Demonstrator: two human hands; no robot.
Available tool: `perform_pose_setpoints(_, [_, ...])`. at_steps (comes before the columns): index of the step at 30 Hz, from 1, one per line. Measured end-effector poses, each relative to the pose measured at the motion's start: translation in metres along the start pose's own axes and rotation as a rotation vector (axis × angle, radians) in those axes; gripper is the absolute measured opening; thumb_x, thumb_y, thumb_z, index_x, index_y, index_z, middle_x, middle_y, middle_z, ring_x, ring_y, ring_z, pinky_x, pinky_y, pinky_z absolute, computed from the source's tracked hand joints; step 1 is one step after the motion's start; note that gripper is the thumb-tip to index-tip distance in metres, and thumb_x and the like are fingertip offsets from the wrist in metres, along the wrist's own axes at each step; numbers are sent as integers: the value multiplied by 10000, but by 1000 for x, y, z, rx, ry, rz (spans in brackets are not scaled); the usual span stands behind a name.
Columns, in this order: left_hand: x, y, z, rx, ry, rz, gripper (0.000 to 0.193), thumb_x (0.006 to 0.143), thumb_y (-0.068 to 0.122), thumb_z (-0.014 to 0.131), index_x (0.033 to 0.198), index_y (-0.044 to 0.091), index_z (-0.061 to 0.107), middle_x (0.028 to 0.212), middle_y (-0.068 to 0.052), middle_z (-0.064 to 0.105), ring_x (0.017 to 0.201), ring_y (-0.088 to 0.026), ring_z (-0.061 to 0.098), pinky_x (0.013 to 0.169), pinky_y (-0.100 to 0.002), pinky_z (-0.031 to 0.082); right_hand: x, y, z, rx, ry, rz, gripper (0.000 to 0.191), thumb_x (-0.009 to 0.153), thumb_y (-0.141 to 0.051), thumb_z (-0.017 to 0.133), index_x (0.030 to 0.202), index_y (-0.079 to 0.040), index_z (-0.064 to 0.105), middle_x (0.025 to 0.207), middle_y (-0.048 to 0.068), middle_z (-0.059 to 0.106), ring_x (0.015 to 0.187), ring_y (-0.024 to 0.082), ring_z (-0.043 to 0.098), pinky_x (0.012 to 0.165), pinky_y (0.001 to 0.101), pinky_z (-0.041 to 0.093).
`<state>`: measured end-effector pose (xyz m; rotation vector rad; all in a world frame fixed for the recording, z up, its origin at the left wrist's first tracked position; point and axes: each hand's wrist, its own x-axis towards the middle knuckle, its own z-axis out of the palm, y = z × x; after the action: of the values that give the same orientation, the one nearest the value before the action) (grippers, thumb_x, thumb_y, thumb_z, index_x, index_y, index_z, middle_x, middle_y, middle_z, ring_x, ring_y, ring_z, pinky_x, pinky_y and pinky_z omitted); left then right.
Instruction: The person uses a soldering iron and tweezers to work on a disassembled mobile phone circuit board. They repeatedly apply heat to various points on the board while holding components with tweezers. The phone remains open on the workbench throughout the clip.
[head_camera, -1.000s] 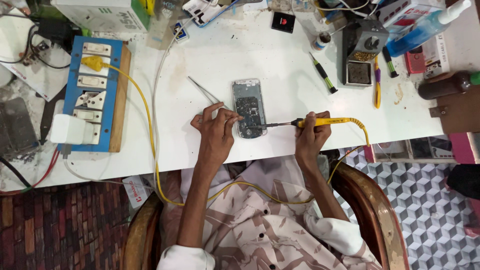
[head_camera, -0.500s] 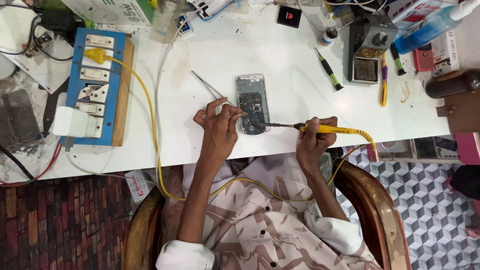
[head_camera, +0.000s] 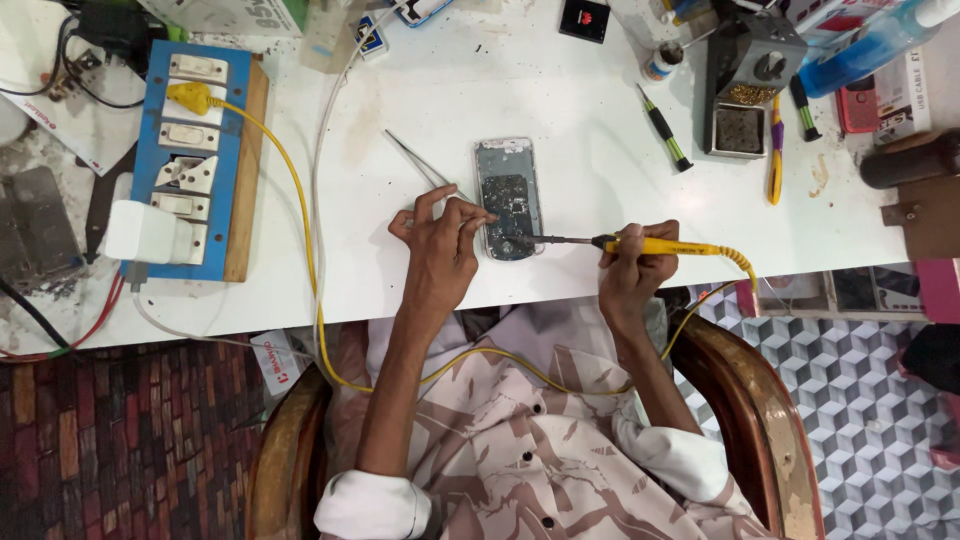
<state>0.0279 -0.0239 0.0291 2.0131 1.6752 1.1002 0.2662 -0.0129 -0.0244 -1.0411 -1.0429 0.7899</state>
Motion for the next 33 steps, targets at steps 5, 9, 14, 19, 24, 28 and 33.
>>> perform_pose_setpoints(5, [0, 0, 0, -4, 0, 1, 89, 1000, 6, 581, 1057, 58, 624, 1010, 57, 790, 1367, -213, 456, 1051, -471, 196, 8, -4, 3, 8, -19, 86, 230, 1129, -184, 519, 974, -54, 410, 703, 35, 503, 527, 88, 470, 507, 239, 432])
perform_pose_setpoints(9, [0, -1, 1, -18, -8, -15, 99, 989, 6, 586, 1065, 54, 626, 1004, 53, 792, 1363, -217, 455, 1033, -471, 191, 14, -7, 7, 45, 12, 187, 238, 1111, -178, 521, 937, -59, 411, 685, 23, 485, 502, 81, 466, 471, 230, 413])
perform_pose_setpoints(14, [0, -3, 3, -22, -3, -14, 83, 1010, 15, 584, 1064, 64, 623, 1000, 60, 792, 1353, -211, 461, 1039, -470, 196, 15, -9, 4, 49, -43, 192, 242, 1130, -166, 513, 938, -50, 420, 709, 28, 493, 529, 82, 464, 501, 238, 432])
perform_pose_setpoints(19, [0, -3, 4, -15, 10, -6, 77, 1015, 27, 579, 1068, 65, 620, 996, 64, 793, 1354, -208, 455, 1037, -473, 195, 12, -8, 3, 59, -69, 113, 225, 1122, -166, 506, 949, -58, 412, 695, 37, 496, 520, 81, 454, 497, 236, 443])
perform_pose_setpoints(24, [1, -3, 5, -19, 9, -19, 56, 1028, 56, 575, 1061, 63, 620, 983, 67, 796, 1345, -205, 452, 1022, -485, 185, 9, -7, 1, 24, -65, 109, 220, 1115, -163, 502, 945, -59, 409, 699, 41, 498, 516, 88, 462, 495, 237, 439])
perform_pose_setpoints(28, [-1, -3, 5, -22, 5, -22, 68, 1031, 55, 569, 1075, 64, 620, 1008, 73, 794, 1353, -203, 454, 1039, -480, 191, 8, -6, 0, 60, -49, 107, 213, 1115, -161, 507, 953, -59, 413, 720, 42, 502, 533, 90, 449, 508, 242, 440])
perform_pose_setpoints(33, [0, -4, 4, -14, 6, -21, 74, 1023, 48, 573, 1071, 64, 627, 1006, 74, 793, 1351, -209, 455, 1041, -483, 187, 7, -4, -2, 61, 28, 100, 212, 1108, -171, 511, 954, -71, 407, 730, 35, 494, 522, 86, 438, 478, 240, 406])
